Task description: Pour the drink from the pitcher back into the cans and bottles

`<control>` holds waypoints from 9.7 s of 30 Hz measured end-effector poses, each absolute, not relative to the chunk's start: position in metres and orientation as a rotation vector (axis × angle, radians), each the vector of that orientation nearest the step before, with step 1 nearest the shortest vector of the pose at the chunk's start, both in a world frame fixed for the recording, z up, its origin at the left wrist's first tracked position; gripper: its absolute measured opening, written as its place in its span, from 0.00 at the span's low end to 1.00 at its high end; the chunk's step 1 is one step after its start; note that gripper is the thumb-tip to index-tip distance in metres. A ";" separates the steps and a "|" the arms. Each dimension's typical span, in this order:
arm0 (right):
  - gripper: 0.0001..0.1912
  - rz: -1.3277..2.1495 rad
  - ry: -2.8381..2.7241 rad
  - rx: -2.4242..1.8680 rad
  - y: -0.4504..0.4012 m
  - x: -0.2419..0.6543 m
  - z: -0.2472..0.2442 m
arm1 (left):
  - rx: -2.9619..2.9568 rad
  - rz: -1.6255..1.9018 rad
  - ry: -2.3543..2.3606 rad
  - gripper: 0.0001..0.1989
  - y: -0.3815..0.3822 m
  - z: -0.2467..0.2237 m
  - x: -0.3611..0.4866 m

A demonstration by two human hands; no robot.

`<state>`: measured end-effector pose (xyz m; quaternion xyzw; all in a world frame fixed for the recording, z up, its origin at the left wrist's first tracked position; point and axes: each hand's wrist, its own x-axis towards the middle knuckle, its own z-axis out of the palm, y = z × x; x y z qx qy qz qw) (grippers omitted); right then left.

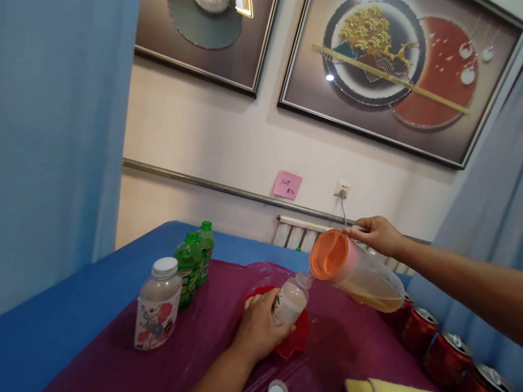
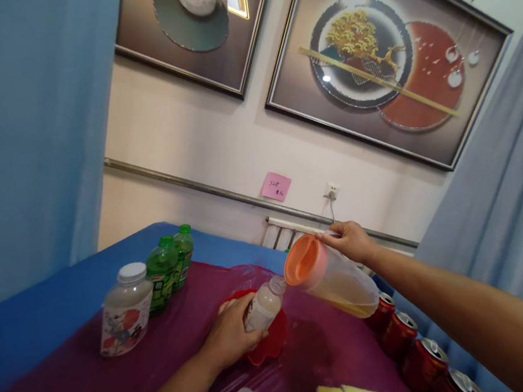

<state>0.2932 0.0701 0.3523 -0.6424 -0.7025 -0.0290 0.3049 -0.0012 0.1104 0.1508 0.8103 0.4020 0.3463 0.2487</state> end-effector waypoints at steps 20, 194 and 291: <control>0.33 -0.069 -1.855 -1.710 0.069 0.295 0.351 | 2.213 0.917 1.103 0.35 0.108 0.155 -0.002; 0.33 -0.183 -1.880 -1.807 0.061 0.276 0.365 | 2.245 0.964 1.087 0.35 0.121 0.148 0.002; 0.32 -0.175 -1.868 -1.840 0.057 0.273 0.359 | 2.253 0.885 1.079 0.36 0.111 0.157 -0.001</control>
